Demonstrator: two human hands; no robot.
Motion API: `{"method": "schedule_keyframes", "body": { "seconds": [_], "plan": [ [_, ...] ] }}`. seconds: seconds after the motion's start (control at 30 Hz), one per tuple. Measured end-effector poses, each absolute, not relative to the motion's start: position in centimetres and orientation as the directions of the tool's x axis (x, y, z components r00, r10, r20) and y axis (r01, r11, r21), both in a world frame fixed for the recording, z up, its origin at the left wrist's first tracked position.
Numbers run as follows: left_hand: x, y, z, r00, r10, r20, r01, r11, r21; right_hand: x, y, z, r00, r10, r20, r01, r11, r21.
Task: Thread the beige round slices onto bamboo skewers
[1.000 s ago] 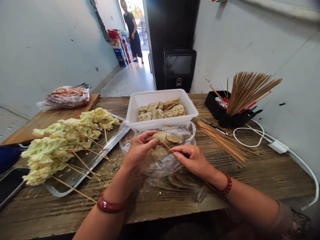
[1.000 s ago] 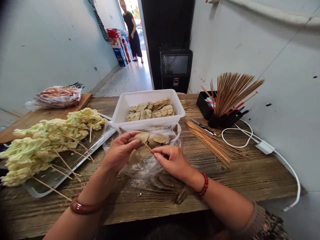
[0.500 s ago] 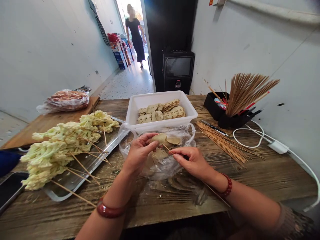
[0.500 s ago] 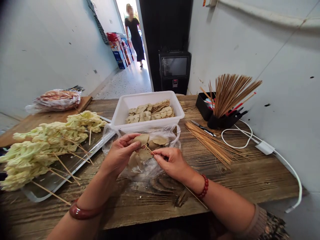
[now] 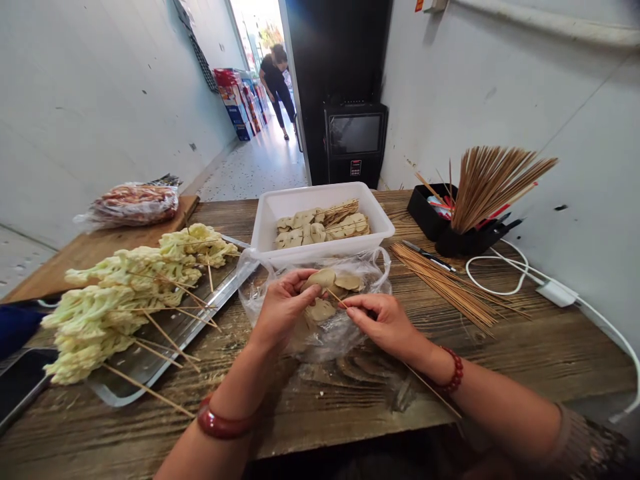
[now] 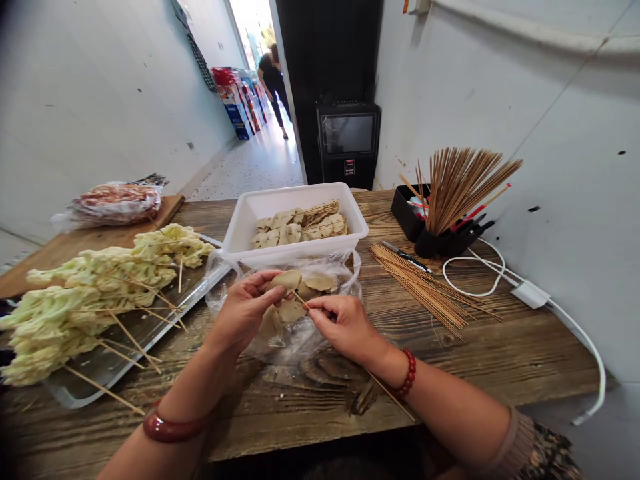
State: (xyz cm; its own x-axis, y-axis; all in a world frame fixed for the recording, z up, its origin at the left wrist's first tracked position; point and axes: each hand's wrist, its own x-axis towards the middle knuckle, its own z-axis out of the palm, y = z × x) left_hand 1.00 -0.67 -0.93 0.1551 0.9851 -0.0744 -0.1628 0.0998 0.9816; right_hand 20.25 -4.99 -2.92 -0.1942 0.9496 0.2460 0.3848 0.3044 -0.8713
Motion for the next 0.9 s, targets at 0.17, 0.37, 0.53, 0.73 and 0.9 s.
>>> {"method": "schedule_keyframes", "body": {
  "seconds": [0.17,0.37,0.53,0.73,0.9],
  "plan": [
    [1.12,-0.64,-0.99,0.165,0.982,-0.092,-0.172,0.120,0.978,20.19,-4.93,-2.92,-0.189,0.946,0.262,0.388,0.318,-0.865],
    [1.30,-0.68,-1.02,0.162,0.980,-0.117,-0.175,0.145,0.974,20.11,-4.86,-2.94,-0.183,0.939,0.290,0.388,0.340,-0.857],
    [1.33,-0.70,-1.00,0.165,0.976,-0.146,-0.229,0.182,0.956,20.20,-4.84,-3.03,-0.194,0.920,0.340,0.394,0.390,-0.832],
    [1.23,-0.61,-0.93,0.217,0.962,-0.168,-0.328,0.233,0.915,20.32,-4.92,-2.81,-0.210,0.906,0.367,0.395,0.422,-0.816],
    [1.13,-0.59,-1.11,0.266,0.947,-0.179,-0.343,0.267,0.900,20.36,-4.92,-2.83,-0.235,0.895,0.379,0.400,0.445,-0.801]
  ]
}}
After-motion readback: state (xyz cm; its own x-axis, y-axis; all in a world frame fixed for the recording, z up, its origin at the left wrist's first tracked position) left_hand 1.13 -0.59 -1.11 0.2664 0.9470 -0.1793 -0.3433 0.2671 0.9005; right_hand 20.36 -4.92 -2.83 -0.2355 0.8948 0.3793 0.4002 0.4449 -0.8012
